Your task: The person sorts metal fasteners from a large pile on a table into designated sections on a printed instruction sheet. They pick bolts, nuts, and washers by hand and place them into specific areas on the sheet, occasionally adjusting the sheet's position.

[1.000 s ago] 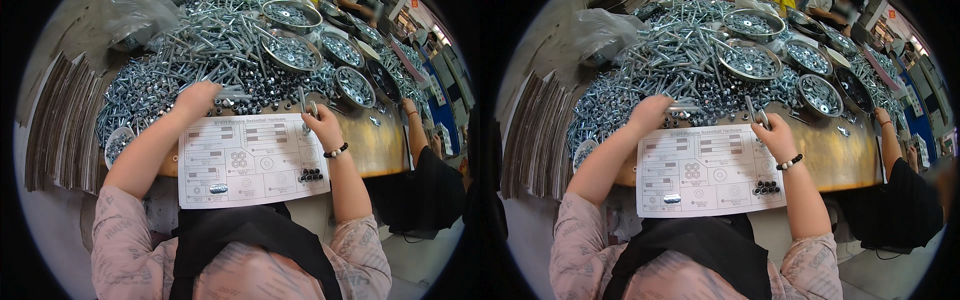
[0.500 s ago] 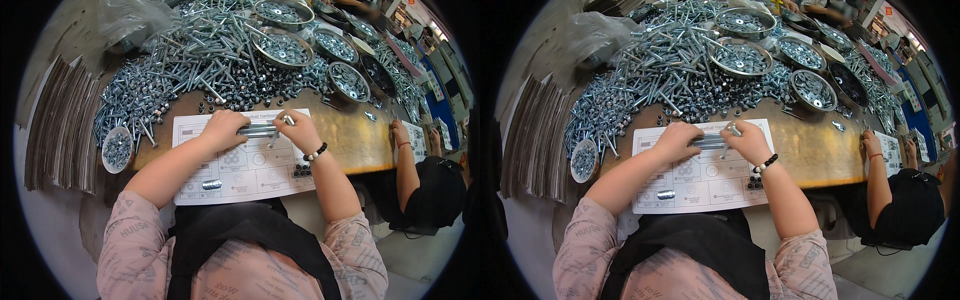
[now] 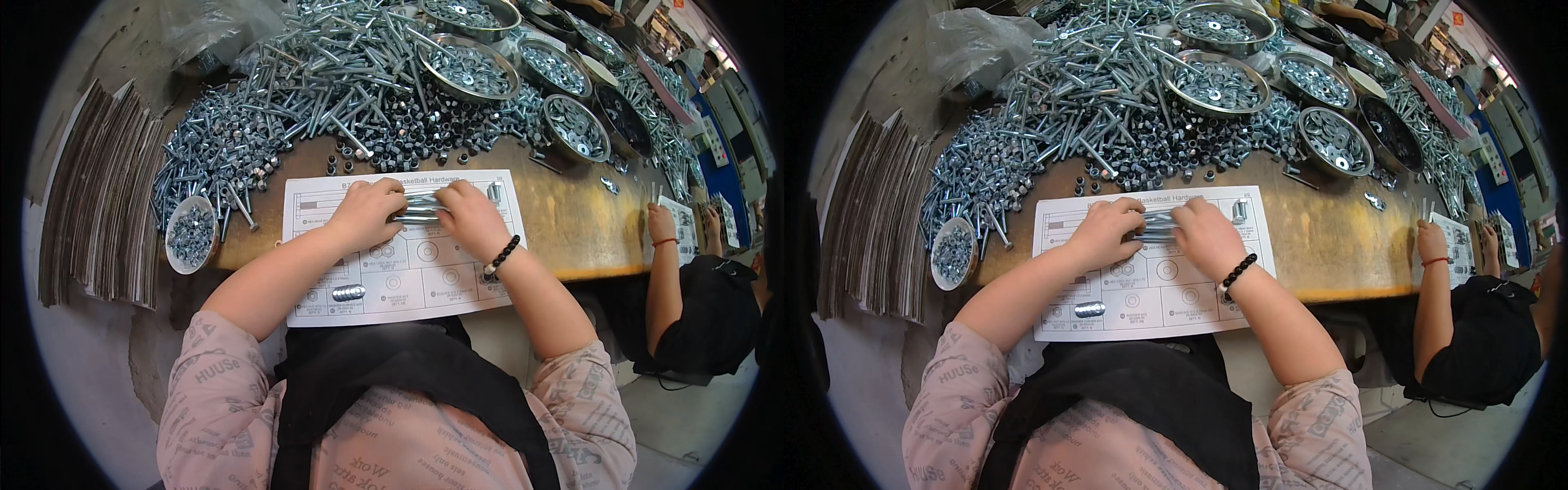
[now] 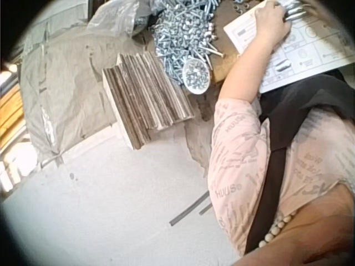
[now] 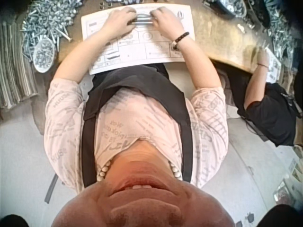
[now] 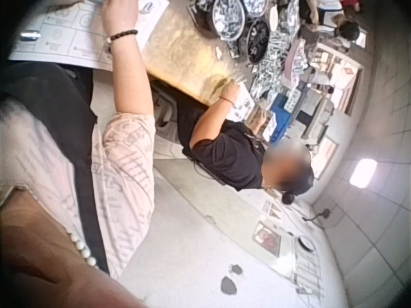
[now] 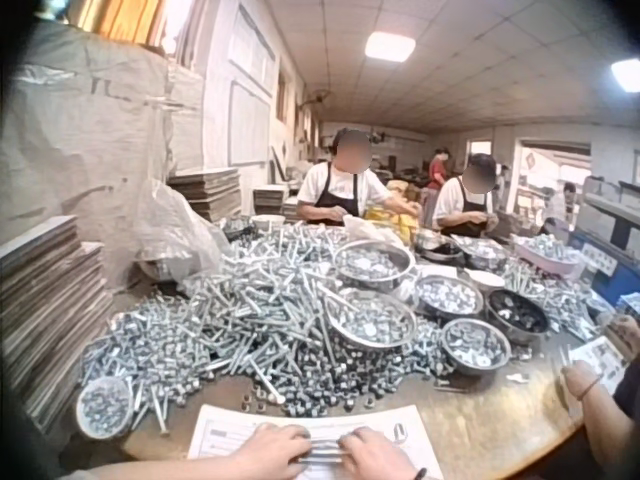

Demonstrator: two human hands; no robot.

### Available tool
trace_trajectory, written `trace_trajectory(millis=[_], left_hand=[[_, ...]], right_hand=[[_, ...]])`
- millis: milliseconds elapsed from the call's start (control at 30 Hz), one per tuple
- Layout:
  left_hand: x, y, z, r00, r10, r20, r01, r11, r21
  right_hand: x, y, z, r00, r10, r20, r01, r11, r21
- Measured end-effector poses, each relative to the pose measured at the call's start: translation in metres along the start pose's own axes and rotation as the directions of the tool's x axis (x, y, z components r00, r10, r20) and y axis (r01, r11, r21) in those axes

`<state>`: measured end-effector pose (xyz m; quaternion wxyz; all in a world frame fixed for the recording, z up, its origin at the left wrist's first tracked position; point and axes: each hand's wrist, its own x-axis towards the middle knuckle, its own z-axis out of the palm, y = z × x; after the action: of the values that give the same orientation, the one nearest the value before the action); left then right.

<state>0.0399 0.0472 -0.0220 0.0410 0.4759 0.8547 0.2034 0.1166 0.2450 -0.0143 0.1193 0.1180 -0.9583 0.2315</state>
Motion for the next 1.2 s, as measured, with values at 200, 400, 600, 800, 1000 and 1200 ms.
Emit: trace_trajectory(millis=[200,400,600,800,1000,1200], left_hand=[[-0.004,0.001,0.002,0.998,-0.021,-0.066,0.019,0.999,-0.026],[0.013,0.020,0.005,0.980,-0.196,0.031,0.194,0.978,0.076],[0.021,0.023,0.011,0.975,-0.220,-0.014,0.220,0.972,0.085],[0.026,0.031,0.009,0.968,-0.250,-0.029,0.251,0.965,0.077],[0.026,0.029,0.012,0.964,-0.264,-0.028,0.265,0.962,0.064],[0.006,0.023,-0.010,0.963,-0.269,-0.004,0.268,0.963,-0.037]], right_hand=[[-0.010,0.001,0.016,0.982,-0.186,0.008,0.185,0.968,-0.167],[-0.001,0.013,0.002,0.922,0.384,-0.050,-0.236,0.659,0.714],[0.004,0.013,0.020,0.817,0.561,0.136,-0.184,0.030,0.983],[0.003,0.012,0.015,0.804,0.584,0.113,-0.197,0.083,0.977],[0.003,0.019,0.021,0.818,0.553,0.157,-0.233,0.069,0.970],[0.003,0.013,0.007,0.825,0.553,0.113,-0.263,0.201,0.944]])
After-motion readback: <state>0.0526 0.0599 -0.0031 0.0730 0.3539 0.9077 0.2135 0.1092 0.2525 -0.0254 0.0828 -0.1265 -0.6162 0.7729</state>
